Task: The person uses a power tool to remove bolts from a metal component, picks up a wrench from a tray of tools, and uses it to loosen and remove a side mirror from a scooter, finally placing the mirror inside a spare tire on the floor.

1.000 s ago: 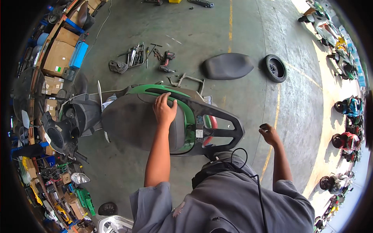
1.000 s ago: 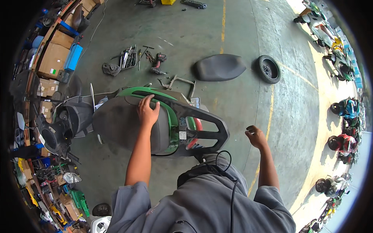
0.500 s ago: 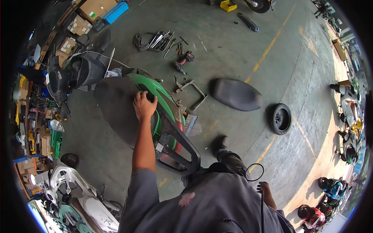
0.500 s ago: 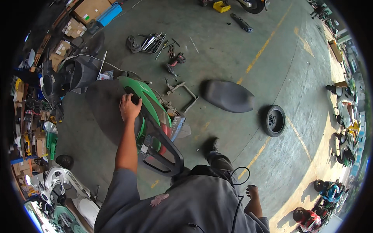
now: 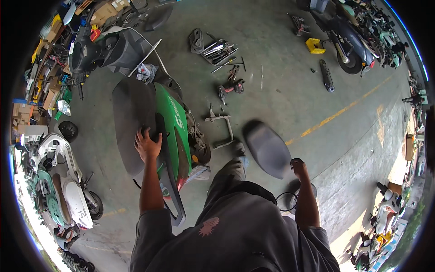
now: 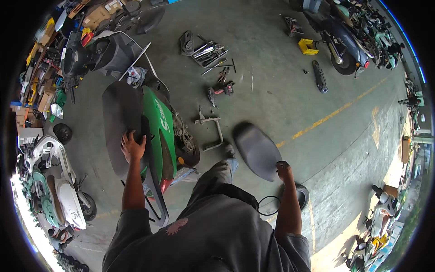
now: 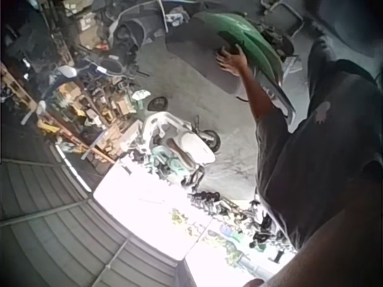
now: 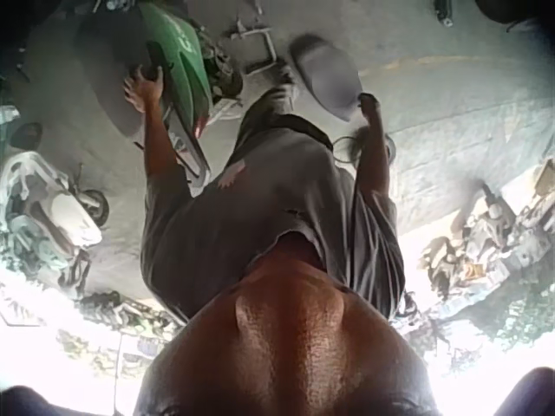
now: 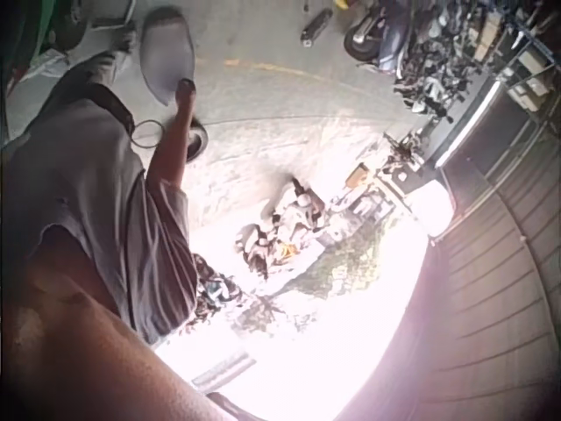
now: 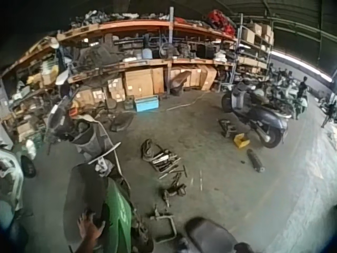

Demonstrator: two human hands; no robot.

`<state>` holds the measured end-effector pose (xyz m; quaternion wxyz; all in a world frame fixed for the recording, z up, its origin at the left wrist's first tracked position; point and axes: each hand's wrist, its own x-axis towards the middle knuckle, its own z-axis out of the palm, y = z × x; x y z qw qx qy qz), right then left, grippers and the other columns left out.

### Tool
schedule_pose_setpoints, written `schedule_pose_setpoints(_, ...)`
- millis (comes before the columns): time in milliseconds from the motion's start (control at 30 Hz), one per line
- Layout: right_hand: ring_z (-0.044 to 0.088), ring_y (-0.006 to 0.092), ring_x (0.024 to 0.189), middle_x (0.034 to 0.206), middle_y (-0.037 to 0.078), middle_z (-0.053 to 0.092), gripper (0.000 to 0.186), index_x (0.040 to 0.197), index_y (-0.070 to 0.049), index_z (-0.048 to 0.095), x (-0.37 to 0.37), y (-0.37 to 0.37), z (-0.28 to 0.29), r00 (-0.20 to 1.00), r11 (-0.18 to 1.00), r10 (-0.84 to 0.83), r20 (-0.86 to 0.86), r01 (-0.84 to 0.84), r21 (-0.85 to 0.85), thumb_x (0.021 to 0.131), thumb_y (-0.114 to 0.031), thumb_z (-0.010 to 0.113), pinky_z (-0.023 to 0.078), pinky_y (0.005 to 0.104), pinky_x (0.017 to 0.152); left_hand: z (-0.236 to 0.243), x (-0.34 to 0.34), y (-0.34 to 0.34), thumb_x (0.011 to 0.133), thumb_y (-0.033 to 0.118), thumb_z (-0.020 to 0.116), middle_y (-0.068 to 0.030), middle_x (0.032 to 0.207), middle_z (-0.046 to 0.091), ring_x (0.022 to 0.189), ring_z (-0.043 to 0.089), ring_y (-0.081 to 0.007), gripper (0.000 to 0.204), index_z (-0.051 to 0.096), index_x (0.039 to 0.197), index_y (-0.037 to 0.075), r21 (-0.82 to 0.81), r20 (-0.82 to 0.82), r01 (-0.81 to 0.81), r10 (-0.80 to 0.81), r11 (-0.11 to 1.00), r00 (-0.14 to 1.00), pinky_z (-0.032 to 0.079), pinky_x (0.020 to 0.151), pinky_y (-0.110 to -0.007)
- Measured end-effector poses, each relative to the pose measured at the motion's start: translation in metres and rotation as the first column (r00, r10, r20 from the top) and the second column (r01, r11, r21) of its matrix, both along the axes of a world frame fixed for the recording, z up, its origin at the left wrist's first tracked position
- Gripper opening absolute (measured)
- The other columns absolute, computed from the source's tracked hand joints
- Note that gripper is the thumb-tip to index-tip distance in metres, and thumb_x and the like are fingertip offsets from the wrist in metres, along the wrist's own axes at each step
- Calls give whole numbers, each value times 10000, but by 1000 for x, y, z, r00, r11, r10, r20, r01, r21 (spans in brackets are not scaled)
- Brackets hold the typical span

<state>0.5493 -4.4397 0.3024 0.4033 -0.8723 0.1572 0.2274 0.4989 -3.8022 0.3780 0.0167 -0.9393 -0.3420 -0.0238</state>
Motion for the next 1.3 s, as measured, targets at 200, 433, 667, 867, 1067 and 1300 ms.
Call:
schedule_pose_setpoints(200,613,174,745,801,82,656,219,949,-31,651,112,-9,-21,985,997,60,-159,-67,-36,824,-174,543,486,306,647,6,-8,2,764,374,649,-121,1322,426,1250,394,-314,525,487,1224,177,-7,14,-55,55,998,998,336,1018,-472)
schedule_pose_setpoints(433,623,240,783,946,57,631,265,1121,-146,579,281,-34,-33,715,971,-6,-699,-164,-176,921,-275,463,457,412,665,25,-5,-4,715,352,684,-118,1376,397,1283,367,-316,634,458,1289,203,-106,-46,-277,274,955,961,280,1063,-464)
schedule_pose_setpoints(667,614,222,742,920,60,636,287,1184,-152,573,590,-29,-117,611,916,148,-778,-380,-124,920,-237,498,461,411,652,-26,57,-49,682,194,663,-105,1295,483,1223,430,-321,546,510,1201,127,159,190,-714,688,682,700,331,1010,-468)
schedule_pose_setpoints(867,579,200,639,855,82,646,252,1066,-58,615,902,167,-118,787,817,538,-303,-575,-44,883,-202,518,432,369,559,-111,290,-219,687,183,658,-195,1211,411,1110,483,-368,409,566,1076,96,-469,-117,-837,959,-282,-258,415,945,-425)
schedule_pose_setpoints(1067,607,175,732,833,93,622,194,986,14,603,996,431,22,592,580,776,217,-805,123,859,-114,530,508,310,630,-91,369,-203,738,228,649,-140,1086,638,959,615,-353,361,619,1076,105,-852,-429,-517,674,-81,601,491,865,-415)
schedule_pose_setpoints(1300,612,156,711,848,78,630,187,1003,-28,604,1000,515,23,461,464,885,-63,-886,26,871,-129,517,460,276,548,-171,442,-121,743,332,606,-157,1052,658,986,625,-337,458,603,1168,160,-658,-481,-736,841,-159,248,496,858,-416)
